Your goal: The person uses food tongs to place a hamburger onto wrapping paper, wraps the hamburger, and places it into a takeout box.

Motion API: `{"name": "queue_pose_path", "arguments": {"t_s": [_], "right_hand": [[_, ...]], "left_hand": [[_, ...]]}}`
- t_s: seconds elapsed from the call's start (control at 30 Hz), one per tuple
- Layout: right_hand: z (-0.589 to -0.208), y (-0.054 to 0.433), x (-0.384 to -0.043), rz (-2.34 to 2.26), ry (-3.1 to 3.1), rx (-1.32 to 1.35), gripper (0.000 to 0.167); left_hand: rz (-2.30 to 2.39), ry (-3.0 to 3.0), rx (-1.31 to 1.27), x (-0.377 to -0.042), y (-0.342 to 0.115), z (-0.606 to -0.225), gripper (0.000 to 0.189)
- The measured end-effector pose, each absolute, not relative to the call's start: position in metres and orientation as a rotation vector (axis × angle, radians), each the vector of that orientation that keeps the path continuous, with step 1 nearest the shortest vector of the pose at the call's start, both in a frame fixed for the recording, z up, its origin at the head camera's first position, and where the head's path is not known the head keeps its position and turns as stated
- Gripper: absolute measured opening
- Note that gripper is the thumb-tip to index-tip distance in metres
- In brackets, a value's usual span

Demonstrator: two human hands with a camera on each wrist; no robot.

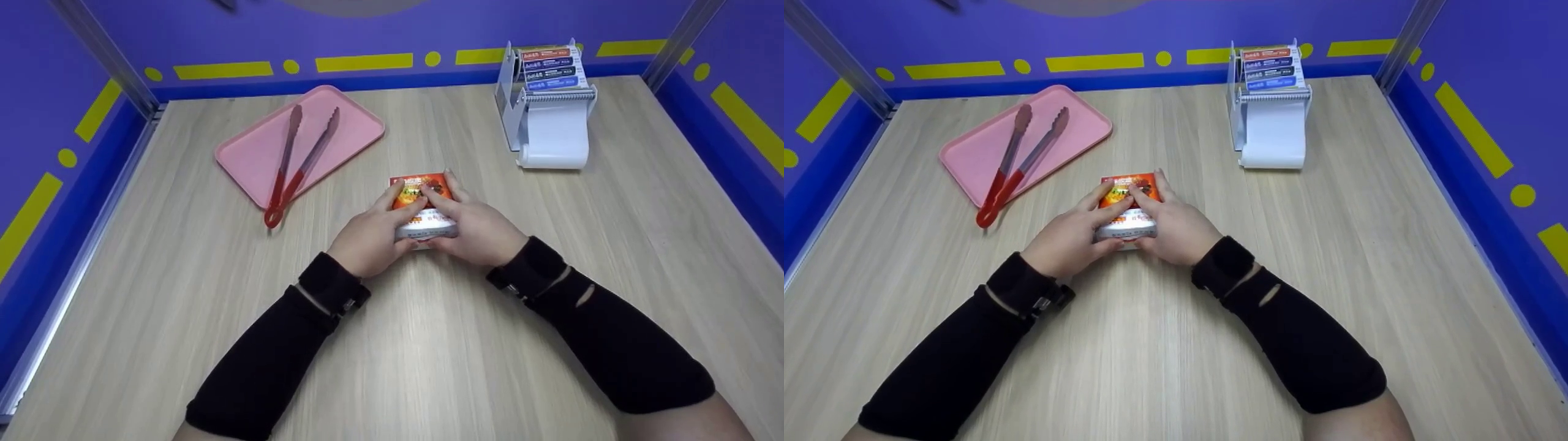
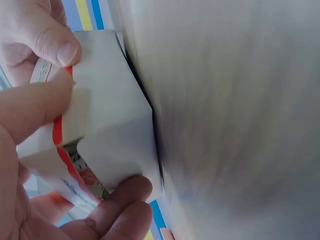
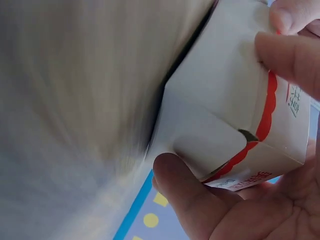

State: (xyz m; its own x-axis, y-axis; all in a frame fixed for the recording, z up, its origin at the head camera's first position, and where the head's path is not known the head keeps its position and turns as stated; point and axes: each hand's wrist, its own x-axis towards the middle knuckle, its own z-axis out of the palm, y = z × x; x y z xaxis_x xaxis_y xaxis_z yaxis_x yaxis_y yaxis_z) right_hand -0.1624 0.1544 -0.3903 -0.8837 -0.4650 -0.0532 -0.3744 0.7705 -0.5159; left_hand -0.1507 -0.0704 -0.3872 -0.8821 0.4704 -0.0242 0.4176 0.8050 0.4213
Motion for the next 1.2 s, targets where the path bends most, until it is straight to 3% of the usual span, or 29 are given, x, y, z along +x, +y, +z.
{"name": "queue_pose_path", "arguments": {"t_s": [0.27, 0.6, 0.87, 1.2], "right_hand": [[-0.3910, 0.1538, -0.1628, -0.732, 2.800, -0.678, 0.090], [-0.3864, 0.1586, -0.1573, -0.446, 2.827, -0.825, 0.089], [-0.3862, 0.1614, -0.1582, -0.312, 2.813, -0.829, 0.090], [-0.3885, 0.1632, -0.1598, -0.317, 2.805, -0.887, 0.093]], "left_hand": [[0.606, 2.887, 0.678, -0.1491, -0.0672, -0.3872, 0.068], [0.562, 2.837, 0.634, -0.1461, -0.0658, -0.3868, 0.081], [0.488, 2.854, 0.624, -0.1433, -0.0641, -0.3875, 0.076], [0.381, 2.816, 0.646, -0.1451, -0.0659, -0.3865, 0.084]]}}
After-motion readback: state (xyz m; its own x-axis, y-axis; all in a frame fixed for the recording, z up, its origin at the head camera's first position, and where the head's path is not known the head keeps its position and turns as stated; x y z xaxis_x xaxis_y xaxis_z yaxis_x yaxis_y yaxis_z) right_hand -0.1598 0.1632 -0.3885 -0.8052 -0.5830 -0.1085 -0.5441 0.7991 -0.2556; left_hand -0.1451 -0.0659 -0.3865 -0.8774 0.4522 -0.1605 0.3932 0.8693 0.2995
